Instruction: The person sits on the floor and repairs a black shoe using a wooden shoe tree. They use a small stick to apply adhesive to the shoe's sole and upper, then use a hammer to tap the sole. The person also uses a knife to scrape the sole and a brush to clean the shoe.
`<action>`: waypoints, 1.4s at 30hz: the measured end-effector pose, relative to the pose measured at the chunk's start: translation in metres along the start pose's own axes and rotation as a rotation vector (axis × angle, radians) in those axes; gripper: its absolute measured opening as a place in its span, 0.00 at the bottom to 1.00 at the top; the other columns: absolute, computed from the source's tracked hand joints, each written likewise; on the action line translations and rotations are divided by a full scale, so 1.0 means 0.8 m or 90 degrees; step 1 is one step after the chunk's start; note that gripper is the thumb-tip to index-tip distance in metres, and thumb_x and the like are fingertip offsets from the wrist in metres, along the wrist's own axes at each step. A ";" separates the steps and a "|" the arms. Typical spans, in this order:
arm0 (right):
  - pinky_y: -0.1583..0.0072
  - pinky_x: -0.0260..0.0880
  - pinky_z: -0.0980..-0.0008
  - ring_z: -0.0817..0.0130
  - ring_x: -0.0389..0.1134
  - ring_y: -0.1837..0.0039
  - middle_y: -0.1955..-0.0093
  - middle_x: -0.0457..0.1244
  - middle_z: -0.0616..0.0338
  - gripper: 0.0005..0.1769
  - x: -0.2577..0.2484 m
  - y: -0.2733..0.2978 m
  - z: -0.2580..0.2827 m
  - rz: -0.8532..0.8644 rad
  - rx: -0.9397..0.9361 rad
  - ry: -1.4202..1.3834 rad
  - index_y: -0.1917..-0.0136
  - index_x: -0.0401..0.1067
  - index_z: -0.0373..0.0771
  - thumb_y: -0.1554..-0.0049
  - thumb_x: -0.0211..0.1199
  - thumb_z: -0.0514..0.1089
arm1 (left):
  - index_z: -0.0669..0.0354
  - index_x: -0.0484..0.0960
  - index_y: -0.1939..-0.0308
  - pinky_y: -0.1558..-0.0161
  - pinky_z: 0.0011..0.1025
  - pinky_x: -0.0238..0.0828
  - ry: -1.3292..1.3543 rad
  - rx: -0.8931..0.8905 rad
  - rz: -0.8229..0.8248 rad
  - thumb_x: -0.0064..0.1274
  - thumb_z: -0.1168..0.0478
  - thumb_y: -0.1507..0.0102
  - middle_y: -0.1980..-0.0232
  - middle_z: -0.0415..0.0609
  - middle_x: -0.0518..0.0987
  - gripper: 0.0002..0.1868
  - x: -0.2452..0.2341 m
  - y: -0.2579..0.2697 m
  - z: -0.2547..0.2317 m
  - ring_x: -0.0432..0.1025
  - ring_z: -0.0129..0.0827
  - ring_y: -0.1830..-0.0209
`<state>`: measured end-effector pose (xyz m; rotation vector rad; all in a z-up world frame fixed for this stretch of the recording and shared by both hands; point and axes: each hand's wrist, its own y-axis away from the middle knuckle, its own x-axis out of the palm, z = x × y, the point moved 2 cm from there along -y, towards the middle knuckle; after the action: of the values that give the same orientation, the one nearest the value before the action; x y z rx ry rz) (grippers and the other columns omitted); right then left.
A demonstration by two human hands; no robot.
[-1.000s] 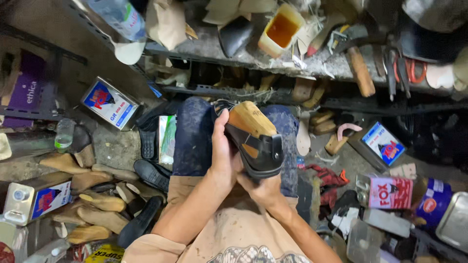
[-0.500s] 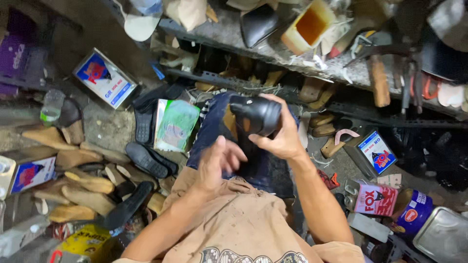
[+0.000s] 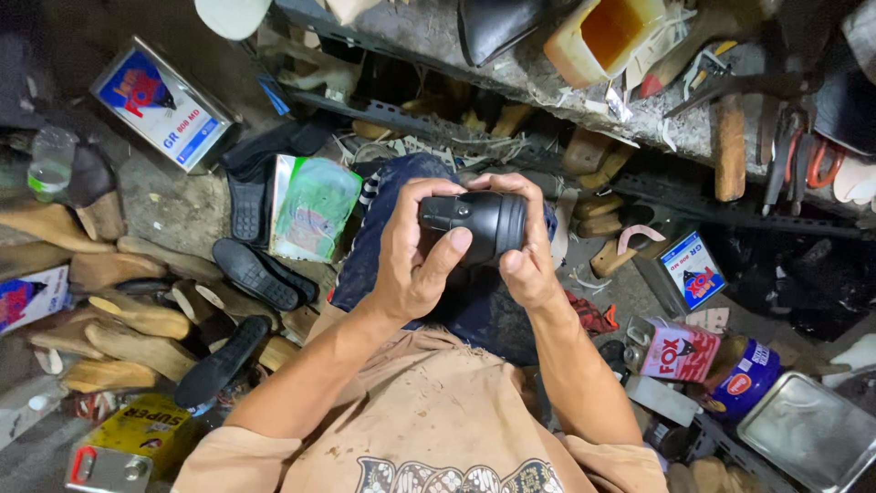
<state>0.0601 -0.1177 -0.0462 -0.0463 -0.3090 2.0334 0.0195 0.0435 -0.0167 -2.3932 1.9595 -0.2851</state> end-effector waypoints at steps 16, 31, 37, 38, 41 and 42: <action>0.26 0.57 0.49 0.49 0.53 0.21 0.18 0.47 0.42 0.49 0.047 0.042 0.093 -0.046 0.056 0.039 0.18 0.43 0.36 0.33 0.35 0.76 | 0.75 0.42 0.22 0.25 0.56 0.52 -0.150 0.173 0.029 0.79 0.43 0.54 0.29 0.70 0.64 0.74 0.010 0.039 -0.047 0.67 0.61 0.35; 0.35 0.71 0.51 0.38 0.67 0.32 0.35 0.64 0.31 0.49 0.016 0.141 0.114 -0.069 0.030 0.254 0.34 0.67 0.20 0.63 0.85 0.44 | 0.65 0.69 0.28 0.29 0.53 0.63 -0.110 0.206 0.358 0.73 0.55 0.47 0.29 0.62 0.70 0.47 -0.023 0.058 -0.071 0.67 0.59 0.29; 0.40 0.75 0.55 0.37 0.69 0.35 0.37 0.66 0.31 0.53 0.021 0.139 0.123 -0.054 0.004 0.290 0.36 0.68 0.19 0.67 0.87 0.48 | 0.62 0.72 0.30 0.29 0.51 0.66 -0.070 0.188 0.393 0.72 0.54 0.45 0.30 0.59 0.73 0.42 -0.028 0.057 -0.079 0.69 0.57 0.29; 0.40 0.75 0.55 0.37 0.69 0.35 0.37 0.66 0.31 0.53 0.021 0.138 0.122 -0.057 0.006 0.290 0.36 0.68 0.19 0.67 0.87 0.48 | 0.62 0.72 0.30 0.29 0.51 0.66 -0.069 0.187 0.396 0.72 0.54 0.45 0.30 0.59 0.73 0.42 -0.028 0.058 -0.078 0.69 0.57 0.29; 0.39 0.74 0.47 0.35 0.70 0.36 0.39 0.66 0.30 0.50 0.022 0.135 0.126 -0.044 -0.015 0.299 0.37 0.69 0.19 0.67 0.87 0.46 | 0.66 0.69 0.28 0.30 0.54 0.65 -0.102 0.211 0.400 0.68 0.57 0.44 0.29 0.64 0.70 0.43 -0.027 0.065 -0.078 0.67 0.61 0.29; 0.41 0.75 0.50 0.37 0.71 0.38 0.40 0.67 0.32 0.49 0.024 0.131 0.129 -0.034 -0.008 0.298 0.37 0.69 0.21 0.65 0.86 0.47 | 0.66 0.68 0.28 0.30 0.55 0.65 -0.114 0.213 0.402 0.68 0.57 0.44 0.29 0.65 0.70 0.43 -0.028 0.066 -0.080 0.67 0.62 0.29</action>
<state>-0.0574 -0.1670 0.0308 -0.5072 -0.0263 1.9006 -0.0466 0.0599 0.0362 -1.4592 2.2319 -0.3202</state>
